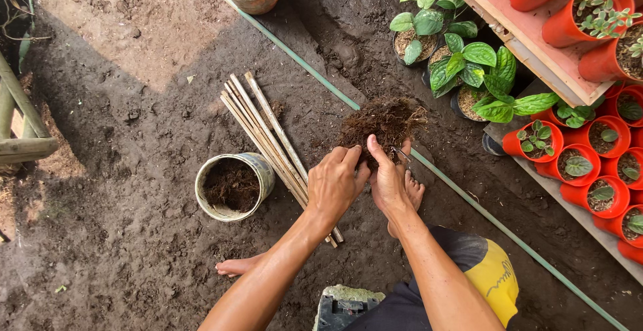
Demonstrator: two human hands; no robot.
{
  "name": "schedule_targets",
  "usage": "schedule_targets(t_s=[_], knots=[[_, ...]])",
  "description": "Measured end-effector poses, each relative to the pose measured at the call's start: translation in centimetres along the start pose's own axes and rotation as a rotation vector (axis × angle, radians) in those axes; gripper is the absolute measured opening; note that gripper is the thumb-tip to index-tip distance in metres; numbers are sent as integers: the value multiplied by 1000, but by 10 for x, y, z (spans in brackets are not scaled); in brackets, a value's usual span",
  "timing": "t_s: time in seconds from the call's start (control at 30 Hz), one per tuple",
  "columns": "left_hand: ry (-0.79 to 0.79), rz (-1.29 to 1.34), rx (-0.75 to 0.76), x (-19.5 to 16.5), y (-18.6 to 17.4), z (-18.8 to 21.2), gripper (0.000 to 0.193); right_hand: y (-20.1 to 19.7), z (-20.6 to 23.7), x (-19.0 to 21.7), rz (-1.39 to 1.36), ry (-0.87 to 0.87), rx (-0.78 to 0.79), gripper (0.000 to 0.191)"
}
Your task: The person sits on the ground at a plant nursery and trims the root ball of a plant, pulling apart the root mass and cutting roots with scissors. They then use a small cutting tool to trim more root material and place trimmed roots aside near the potted plants.
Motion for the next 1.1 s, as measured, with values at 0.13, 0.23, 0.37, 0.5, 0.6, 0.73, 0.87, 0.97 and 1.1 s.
schedule_targets(t_s=[0.13, 0.23, 0.37, 0.5, 0.6, 0.73, 0.87, 0.97, 1.1], knots=[[-85, 89, 46, 7, 13, -3, 18, -13, -1, -1, 50, 9, -120, 128], [-42, -60, 90, 3, 21, -8, 15, -13, -5, -3, -5, -39, -107, 131], [91, -114, -18, -11, 20, -5, 26, -17, -9, -2, -33, -60, -130, 135], [65, -133, 107, -2, 32, -7, 34, -19, -5, -2, -13, 17, -157, 134], [37, 211, 107, 18, 24, -17, 36, -15, 0, 9, -17, -60, -156, 132], [42, 201, 108, 25, 19, -20, 31, -7, 4, 13, 0, -59, -127, 129], [-21, 152, 149, 18, 22, -16, 31, -9, 2, 14, -25, -70, -128, 126], [-47, 268, 33, 9, 11, -16, 27, -14, -5, 9, -160, -68, -120, 125], [-548, 559, 148, 19, 25, -5, 25, -16, -14, 10, -271, -162, -108, 115]])
Point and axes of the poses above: each hand's wrist, its own z-axis away from the middle knuckle, its own y-axis out of the palm, x = y × z, the point moved 7 cm from there along -z, towards the middle knuckle, and after that the axes turned 1 degree about x, right-handed, at the moved point
